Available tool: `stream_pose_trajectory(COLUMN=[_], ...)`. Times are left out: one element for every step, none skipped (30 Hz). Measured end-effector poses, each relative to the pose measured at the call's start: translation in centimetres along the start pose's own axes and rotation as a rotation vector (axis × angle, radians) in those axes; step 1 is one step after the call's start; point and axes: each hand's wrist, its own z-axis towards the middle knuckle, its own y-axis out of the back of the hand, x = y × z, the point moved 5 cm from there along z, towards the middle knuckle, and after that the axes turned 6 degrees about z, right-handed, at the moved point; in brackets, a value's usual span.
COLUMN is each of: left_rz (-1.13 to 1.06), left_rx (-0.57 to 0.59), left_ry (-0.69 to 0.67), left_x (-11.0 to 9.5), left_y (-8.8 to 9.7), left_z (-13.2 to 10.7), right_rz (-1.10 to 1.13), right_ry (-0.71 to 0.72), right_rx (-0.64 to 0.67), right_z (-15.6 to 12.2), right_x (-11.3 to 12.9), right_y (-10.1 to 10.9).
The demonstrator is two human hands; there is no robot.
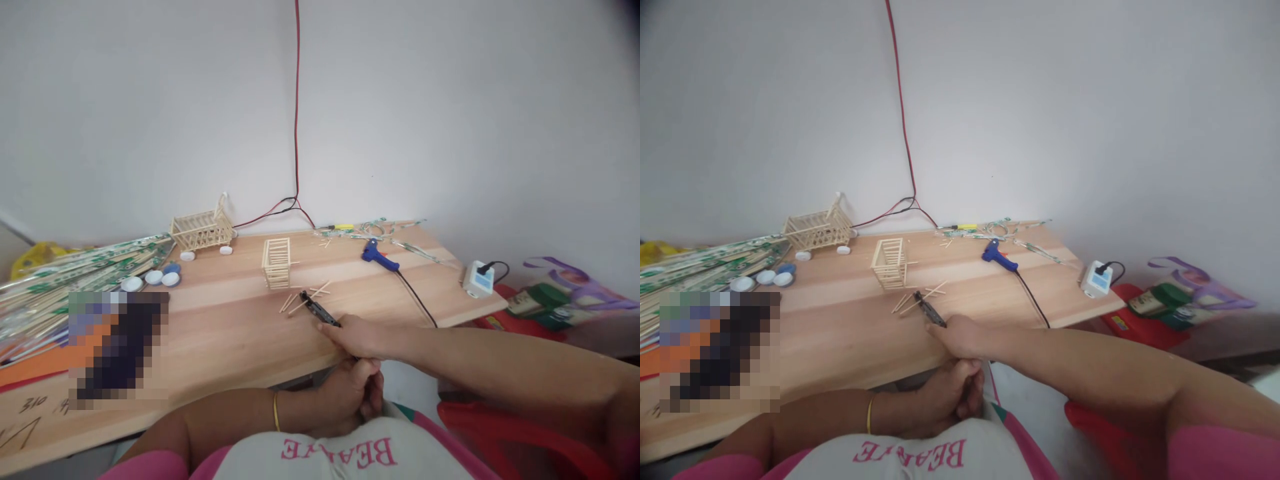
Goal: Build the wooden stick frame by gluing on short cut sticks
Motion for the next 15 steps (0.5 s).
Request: stream_pose_trajectory(left_rz=[0.009, 0.017, 0.024, 0.032, 0.043, 0.054, 0.064, 0.075, 0.09, 0.108, 0.13, 0.157, 0.19, 0.233, 0.301], left_rx=[0.002, 0.009, 0.021, 0.037, 0.055, 0.073, 0.094, 0.114, 0.138, 0.168, 0.204, 0.242, 0.274, 0.295, 0.325], left_ry=[-0.005, -0.006, -0.004, -0.002, -0.004, -0.007, -0.01, -0.016, -0.03, -0.05, -0.074, -0.101, -0.13, -0.152, -0.15], left_x=[0.0, 0.0, 0.0, 0.0, -0.1, -0.1, -0.2, -0.3, -0.4, -0.5, -0.6, -0.7, -0.9, -1.0, -1.1], left_y=[0.2, 0.3, 0.4, 0.5, 0.6, 0.6, 0.7, 0.7, 0.8, 0.9, 0.9, 0.9, 0.9, 1.0, 1.0], left_z=[0.2, 0.3, 0.5, 0.6, 0.7, 0.7, 0.7, 0.7, 0.7, 0.6, 0.6, 0.6, 0.6, 0.6, 0.6], right_rz=[-0.005, -0.013, -0.021, -0.03, -0.041, -0.053, -0.063, -0.074, -0.087, -0.093, -0.085, -0.064, -0.032, 0.001, 0.025], right_ry=[0.002, -0.001, -0.003, -0.001, -0.002, -0.002, 0.001, 0.005, 0.01, 0.019, 0.033, 0.052, 0.075, 0.113, 0.161], right_rx=[-0.004, -0.003, 0.0, 0.006, 0.014, 0.022, 0.031, 0.045, 0.059, 0.079, 0.103, 0.13, 0.153, 0.16, 0.139], right_z=[0.1, 0.2, 0.2, 0.2, 0.2, 0.3, 0.4, 0.5, 0.6, 0.7, 0.8, 0.9, 0.9, 0.8, 0.8], right_x=[0.1, 0.1, 0.2, 0.3, 0.4, 0.4, 0.4, 0.3, 0.2, 0.0, -0.3, -0.6, -1.0, -1.4, -1.7], right_y=[0.1, 0.1, 0.2, 0.2, 0.3, 0.4, 0.5, 0.5, 0.5, 0.4, 0.3, 0.3, 0.3, 0.5, 0.9])
